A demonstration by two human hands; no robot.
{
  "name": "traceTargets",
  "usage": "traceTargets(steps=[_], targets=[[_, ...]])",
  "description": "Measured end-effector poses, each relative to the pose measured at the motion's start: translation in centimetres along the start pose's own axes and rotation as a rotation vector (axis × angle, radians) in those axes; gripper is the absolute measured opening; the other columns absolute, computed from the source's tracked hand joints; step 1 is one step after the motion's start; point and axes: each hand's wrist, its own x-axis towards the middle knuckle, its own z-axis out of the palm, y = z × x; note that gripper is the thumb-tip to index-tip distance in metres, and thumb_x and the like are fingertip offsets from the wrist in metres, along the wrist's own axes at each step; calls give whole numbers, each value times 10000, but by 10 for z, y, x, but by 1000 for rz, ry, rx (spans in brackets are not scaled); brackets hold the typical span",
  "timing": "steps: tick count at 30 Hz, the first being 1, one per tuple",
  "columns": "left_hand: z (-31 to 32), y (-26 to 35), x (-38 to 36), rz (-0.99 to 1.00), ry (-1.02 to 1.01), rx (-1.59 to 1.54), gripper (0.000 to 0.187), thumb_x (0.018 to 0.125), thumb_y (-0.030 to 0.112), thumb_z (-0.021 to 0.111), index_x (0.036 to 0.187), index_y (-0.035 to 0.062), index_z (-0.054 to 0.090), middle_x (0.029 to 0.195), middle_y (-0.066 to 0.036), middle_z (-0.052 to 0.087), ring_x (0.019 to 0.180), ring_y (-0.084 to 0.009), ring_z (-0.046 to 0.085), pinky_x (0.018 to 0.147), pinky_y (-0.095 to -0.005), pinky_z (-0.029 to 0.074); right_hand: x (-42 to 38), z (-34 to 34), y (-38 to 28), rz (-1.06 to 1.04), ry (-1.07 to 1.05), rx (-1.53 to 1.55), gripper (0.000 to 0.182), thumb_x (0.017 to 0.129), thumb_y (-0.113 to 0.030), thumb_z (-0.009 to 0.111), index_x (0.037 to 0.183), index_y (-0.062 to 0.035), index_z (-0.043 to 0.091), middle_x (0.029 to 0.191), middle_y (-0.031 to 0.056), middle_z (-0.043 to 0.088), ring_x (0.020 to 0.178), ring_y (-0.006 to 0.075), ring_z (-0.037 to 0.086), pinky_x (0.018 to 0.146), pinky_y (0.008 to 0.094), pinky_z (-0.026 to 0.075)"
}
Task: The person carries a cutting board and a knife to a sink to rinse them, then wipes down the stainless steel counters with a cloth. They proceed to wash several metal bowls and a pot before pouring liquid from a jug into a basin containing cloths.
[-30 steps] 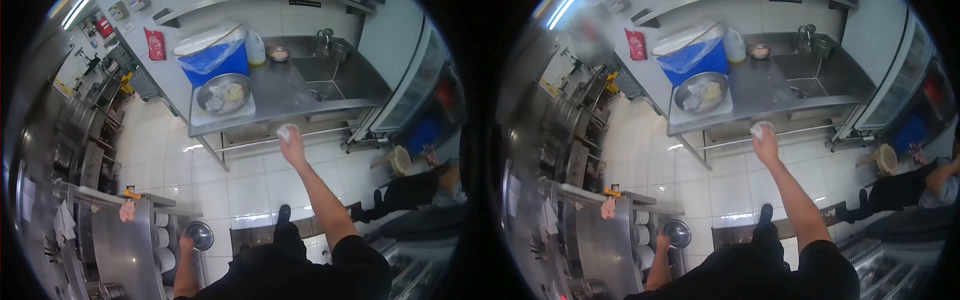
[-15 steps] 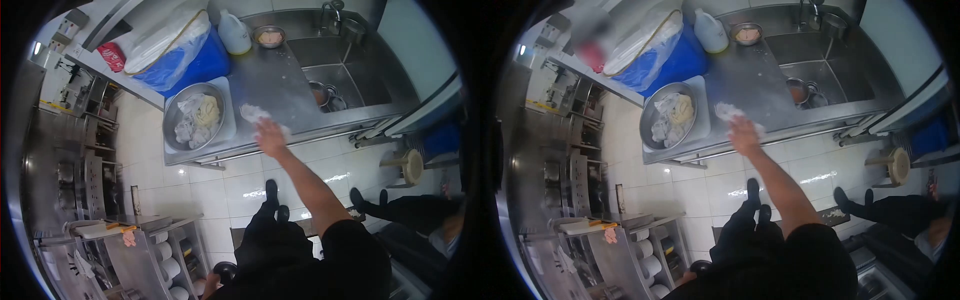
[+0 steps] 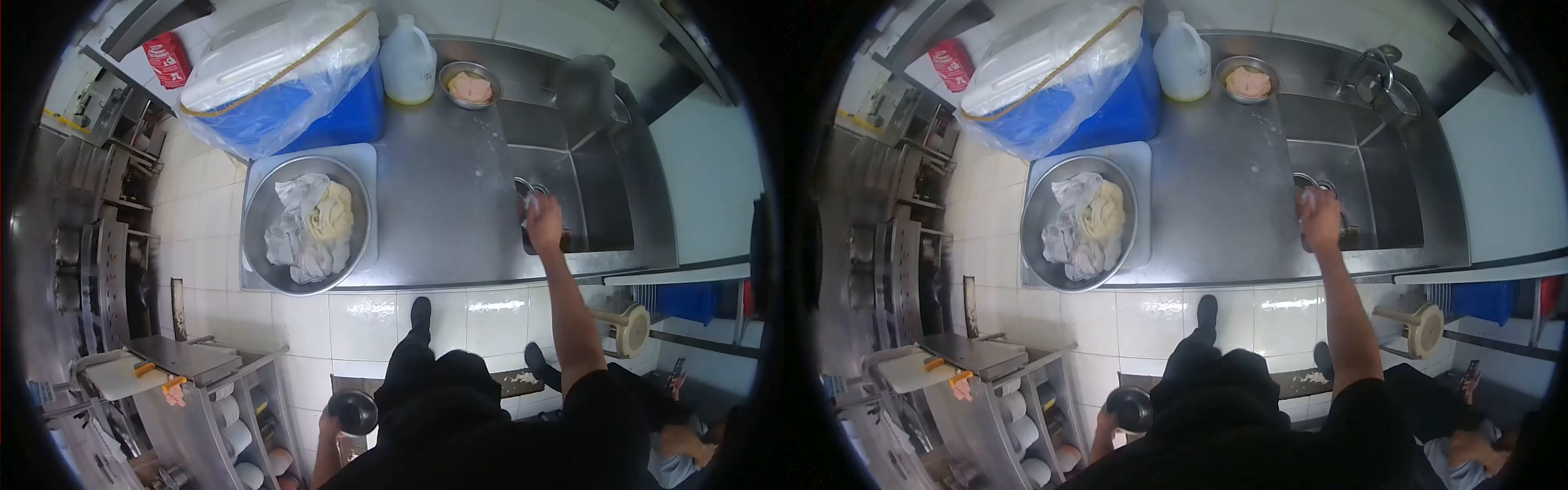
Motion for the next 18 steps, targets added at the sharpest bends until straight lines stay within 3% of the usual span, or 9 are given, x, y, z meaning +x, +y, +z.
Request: traceTargets(steps=[1, 3, 4, 6, 9, 11, 15, 16, 18], targets=[[-4, 43, -14, 63, 6, 101, 551, 872, -35, 470, 1398, 80, 587, 1264, -174, 685, 1153, -269, 666, 989, -366, 515, -5, -6, -22, -53, 8, 39, 346, 872, -106, 634, 1216, -68, 627, 1145, 184, 624, 1063, 389, 590, 932, 501, 471], [-6, 75, -3, 46, -23, -7, 538, 874, -32, 488, 1390, 84, 592, 1258, -156, 688, 1143, -265, 671, 972, -366, 530, -25, 11, -57, -149, 1, 127, 404, 840, -114, 656, 1242, -83, 630, 1209, 192, 605, 1100, 400, 580, 979, 476, 470], [-7, 99, -7, 27, -12, -8, 537, 872, -33, 489, 1385, 85, 595, 1254, -149, 689, 1140, -265, 673, 963, -369, 537, -36, -4, -97, -112, -221, 236, 461, 859, -179, 667, 1307, -93, 609, 1304, 197, 576, 1200, 405, 543, 1048, 485, 445], [-5, 156, -28, -12, 5, -9, 535, 867, -34, 491, 1376, 88, 601, 1247, -137, 691, 1133, -264, 676, 945, -374, 550, -75, 27, -142, -242, -486, 148, 593, 893, -334, 649, 1433, -117, 536, 1434, 199, 503, 1352, 390, 449, 1165, 537, 327], [5, 175, -22, -74, -104, -187, 524, 867, -25, 510, 1368, 96, 607, 1239, -124, 692, 1130, -265, 676, 938, -386, 559, -101, 70, -193, -604, -495, 220, 624, 906, -350, 637, 1437, -44, 521, 1563, 194, 386, 1460, 376, 333, 1212, 531, 242], [15, 191, -32, -81, -41, -96, 515, 867, -1, 536, 1368, 94, 606, 1236, -129, 693, 1111, -269, 684, 915, -388, 569, -80, 93, -208, -658, -471, 265, 608, 927, -371, 611, 1434, -46, 527, 1566, 183, 387, 1474, 364, 311, 1220, 527, 221], [37, 148, -17, -54, 21, 86, 499, 867, 54, 584, 1364, 92, 607, 1229, -136, 696, 1057, -280, 703, 849, -394, 594, -1, 135, -190, -600, -356, 170, 531, 947, -292, 579, 1418, -50, 542, 1542, 215, 413, 1485, 381, 306, 1231, 525, 206], [39, 134, -18, -18, 35, 96, 494, 865, 70, 591, 1359, 84, 608, 1226, -140, 696, 1038, -282, 707, 834, -393, 597, 23, 153, -164, -497, -355, 181, 580, 1004, -382, 494, 1483, -55, 468, 1588, 206, 359, 1515, 353, 264, 1246, 530, 160], [53, 112, -31, 47, 53, 102, 487, 862, 100, 607, 1348, 69, 609, 1220, -147, 696, 998, -284, 716, 804, -392, 603, 69, 170, -94, -351, -85, 0, 521, 1014, -315, 470, 1441, -17, 483, 1541, 227, 418, 1465, 361, 367, 1227, 519, 237]])
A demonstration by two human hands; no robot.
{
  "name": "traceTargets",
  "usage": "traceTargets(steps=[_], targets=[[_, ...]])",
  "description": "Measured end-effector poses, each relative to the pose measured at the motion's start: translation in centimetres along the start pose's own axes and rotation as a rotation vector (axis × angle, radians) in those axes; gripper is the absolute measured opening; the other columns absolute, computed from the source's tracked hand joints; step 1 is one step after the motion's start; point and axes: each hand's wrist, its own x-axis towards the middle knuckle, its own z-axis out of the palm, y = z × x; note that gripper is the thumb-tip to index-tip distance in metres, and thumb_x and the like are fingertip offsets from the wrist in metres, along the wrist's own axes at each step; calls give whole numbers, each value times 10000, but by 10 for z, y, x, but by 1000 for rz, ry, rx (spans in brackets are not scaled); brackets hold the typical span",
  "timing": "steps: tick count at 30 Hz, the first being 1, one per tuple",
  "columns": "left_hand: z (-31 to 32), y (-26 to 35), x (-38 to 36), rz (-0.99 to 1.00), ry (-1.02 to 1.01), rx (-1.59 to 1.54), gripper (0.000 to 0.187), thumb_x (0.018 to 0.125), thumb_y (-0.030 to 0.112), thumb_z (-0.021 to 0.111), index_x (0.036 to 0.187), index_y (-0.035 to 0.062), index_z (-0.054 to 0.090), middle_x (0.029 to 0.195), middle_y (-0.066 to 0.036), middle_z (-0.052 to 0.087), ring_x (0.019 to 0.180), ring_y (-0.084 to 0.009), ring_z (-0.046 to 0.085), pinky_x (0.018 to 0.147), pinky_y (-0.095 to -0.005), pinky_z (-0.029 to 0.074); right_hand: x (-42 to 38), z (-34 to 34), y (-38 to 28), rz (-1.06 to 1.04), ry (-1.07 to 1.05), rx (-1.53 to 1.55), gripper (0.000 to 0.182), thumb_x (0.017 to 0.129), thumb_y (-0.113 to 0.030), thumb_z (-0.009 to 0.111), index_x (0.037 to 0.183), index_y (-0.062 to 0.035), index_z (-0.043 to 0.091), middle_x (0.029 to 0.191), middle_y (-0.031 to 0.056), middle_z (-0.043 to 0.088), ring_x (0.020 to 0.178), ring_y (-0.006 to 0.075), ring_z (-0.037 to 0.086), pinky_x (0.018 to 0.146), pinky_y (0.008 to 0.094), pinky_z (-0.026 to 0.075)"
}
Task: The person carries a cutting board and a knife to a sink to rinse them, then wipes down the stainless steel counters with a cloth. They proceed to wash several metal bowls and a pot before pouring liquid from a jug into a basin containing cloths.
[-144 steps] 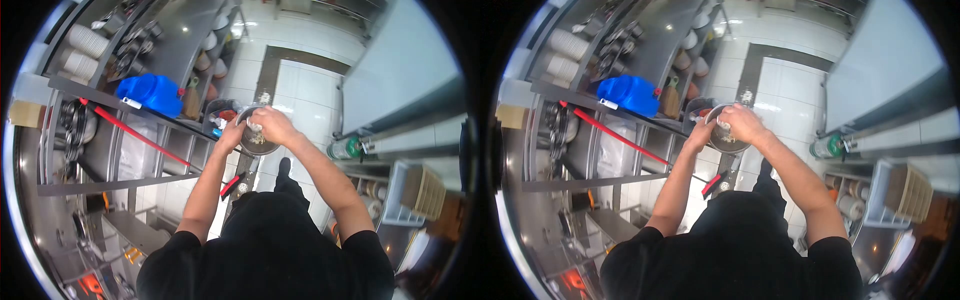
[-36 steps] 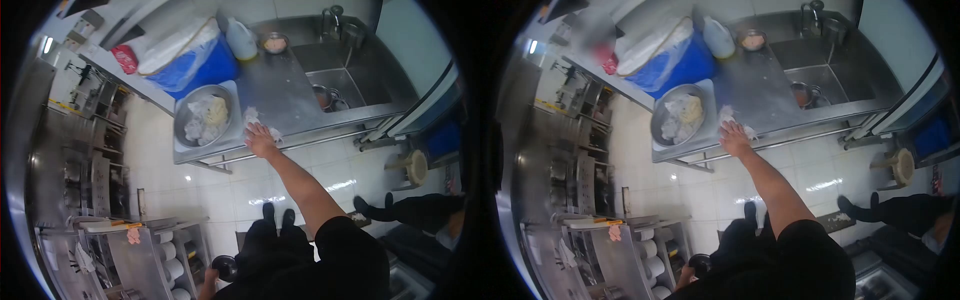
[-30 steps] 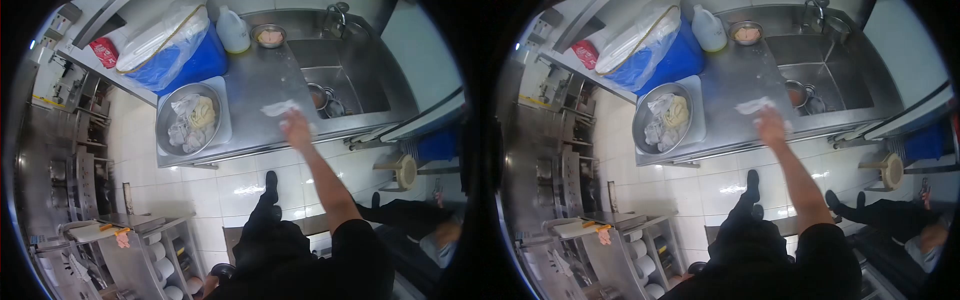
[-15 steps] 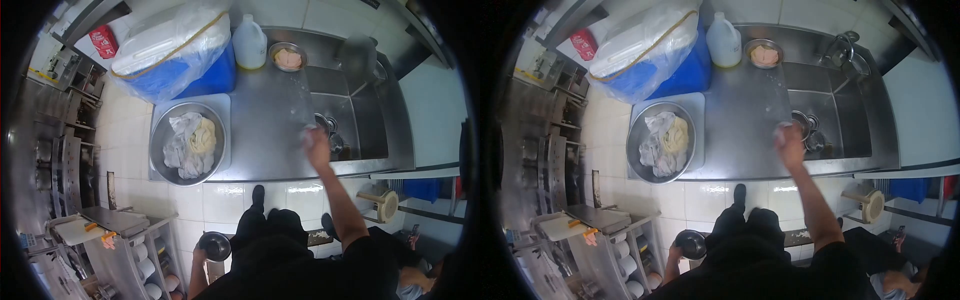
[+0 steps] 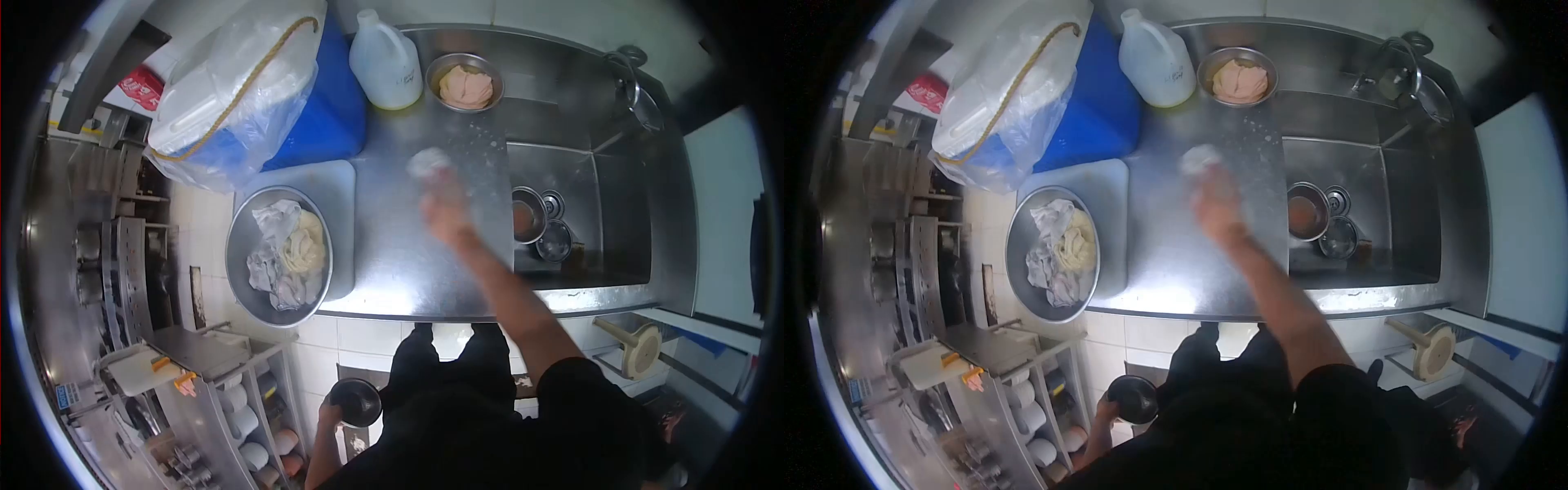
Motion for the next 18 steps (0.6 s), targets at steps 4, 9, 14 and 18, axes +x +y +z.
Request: traceTargets(steps=[4, 9, 14, 18], targets=[[-27, 68, -83, -109, -215, -246, 458, 836, 87, 596, 1290, 31, 625, 1121, -148, 708, 914, -265, 719, 759, -380, 599, 25, -33, 194, 172, -53, -194, 398, 980, -260, 541, 1306, -35, 579, 1296, 194, 604, 1237, 358, 564, 1021, 480, 463], [-51, 68, -95, 149, -236, -231, 327, 832, 34, 561, 1144, 15, 654, 1024, -127, 688, 927, -247, 688, 790, -362, 562, 33, -91, 232, 190, 32, 32, 446, 940, -239, 595, 1328, -23, 556, 1182, 197, 660, 1067, 398, 650, 896, 468, 534], [-39, 120, -103, 58, -199, -583, 353, 845, -19, 530, 1191, -35, 598, 1087, -142, 664, 940, -255, 671, 827, -378, 555, 15, -155, 82, 238, -181, 253, 562, 883, -285, 674, 1371, -37, 545, 1200, 208, 667, 1072, 404, 656, 944, 462, 534], [-31, 167, -99, -158, -160, -899, 360, 845, -22, 549, 1202, -46, 590, 1089, -146, 661, 948, -260, 670, 857, -400, 557, -59, -91, -47, -77, -286, 378, 461, 763, -137, 652, 1208, -18, 636, 1237, 180, 648, 1156, 317, 609, 1014, 469, 479]])
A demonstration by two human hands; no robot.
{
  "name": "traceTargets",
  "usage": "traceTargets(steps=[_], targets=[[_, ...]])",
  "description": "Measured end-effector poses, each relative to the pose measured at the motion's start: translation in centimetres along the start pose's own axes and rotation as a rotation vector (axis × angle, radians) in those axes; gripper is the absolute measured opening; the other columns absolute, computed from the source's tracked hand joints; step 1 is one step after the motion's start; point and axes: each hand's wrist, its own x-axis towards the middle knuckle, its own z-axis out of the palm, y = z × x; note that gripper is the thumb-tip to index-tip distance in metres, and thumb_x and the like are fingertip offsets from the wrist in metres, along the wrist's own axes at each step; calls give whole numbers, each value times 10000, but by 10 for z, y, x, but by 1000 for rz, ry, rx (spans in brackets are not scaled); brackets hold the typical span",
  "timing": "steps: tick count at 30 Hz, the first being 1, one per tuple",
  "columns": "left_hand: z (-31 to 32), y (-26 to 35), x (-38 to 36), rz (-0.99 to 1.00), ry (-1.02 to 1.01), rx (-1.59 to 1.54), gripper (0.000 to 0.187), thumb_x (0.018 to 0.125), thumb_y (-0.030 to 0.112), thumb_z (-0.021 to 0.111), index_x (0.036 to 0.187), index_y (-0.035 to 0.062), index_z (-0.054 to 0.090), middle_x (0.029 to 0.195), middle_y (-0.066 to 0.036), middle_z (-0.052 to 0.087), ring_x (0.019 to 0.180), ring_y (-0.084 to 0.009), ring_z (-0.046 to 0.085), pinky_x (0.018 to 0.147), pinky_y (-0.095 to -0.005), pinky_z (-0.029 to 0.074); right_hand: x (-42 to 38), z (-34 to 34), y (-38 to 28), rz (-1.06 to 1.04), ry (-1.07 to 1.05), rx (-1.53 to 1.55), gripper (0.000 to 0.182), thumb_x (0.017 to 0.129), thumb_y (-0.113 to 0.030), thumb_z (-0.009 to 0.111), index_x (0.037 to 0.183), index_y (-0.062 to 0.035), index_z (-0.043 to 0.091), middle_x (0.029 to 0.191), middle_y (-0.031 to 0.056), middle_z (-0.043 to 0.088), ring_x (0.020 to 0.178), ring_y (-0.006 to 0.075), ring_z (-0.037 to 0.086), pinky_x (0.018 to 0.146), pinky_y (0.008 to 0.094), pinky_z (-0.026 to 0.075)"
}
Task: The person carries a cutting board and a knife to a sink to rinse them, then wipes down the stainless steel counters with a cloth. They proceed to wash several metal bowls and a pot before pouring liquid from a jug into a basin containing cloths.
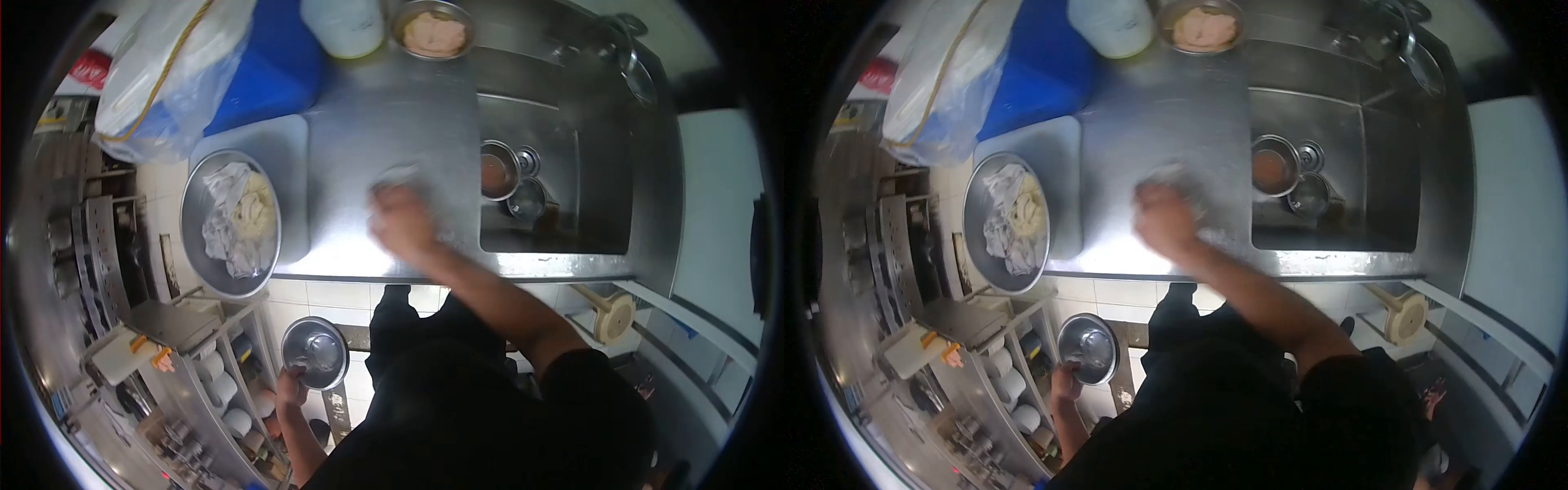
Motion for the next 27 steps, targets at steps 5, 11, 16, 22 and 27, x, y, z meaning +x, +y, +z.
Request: traceTargets(steps=[5, 11, 16, 22, 27], targets=[[10, 5, 11, -17, -67, 4, 330, 847, -8, 570, 1171, -54, 608, 1064, -151, 668, 938, -270, 674, 854, -416, 559, -20, 43, -14, -246, -11, -2, 521, 915, -266, 617, 1389, -57, 556, 1484, 169, 500, 1440, 315, 401, 1225, 509, 227], [-13, -13, 28, 10, -125, 200, 331, 866, 16, 562, 1188, -51, 598, 1048, -168, 662, 925, -282, 681, 845, -431, 565, -62, -35, 148, 221, 167, -394, 325, 996, -203, 496, 1241, -17, 597, 1231, 164, 617, 1158, 326, 567, 1033, 482, 412], [12, -23, 10, -67, -95, -36, 379, 895, 29, 520, 1255, -87, 528, 1083, -195, 648, 920, -296, 686, 850, -445, 576, -52, -85, 206, 355, 318, -170, 308, 910, -217, 655, 1181, -75, 622, 1080, 199, 667, 1017, 379, 667, 824, 495, 541], [-27, -52, 10, -135, -87, -77, 389, 869, 27, 507, 1241, -82, 540, 1089, -199, 661, 945, -315, 703, 844, -443, 587, -14, -13, -25, 53, -16, 235, 302, 894, -204, 658, 1164, -80, 604, 1049, 163, 680, 987, 358, 665, 851, 488, 537], [-68, -81, 17, -119, -37, -41, 352, 902, 63, 511, 1224, -70, 563, 1076, -188, 657, 939, -301, 691, 854, -442, 582, -25, 140, -156, -560, -218, 331, 403, 858, -173, 667, 1242, -67, 610, 1240, 102, 618, 1191, 298, 559, 1032, 453, 458]])
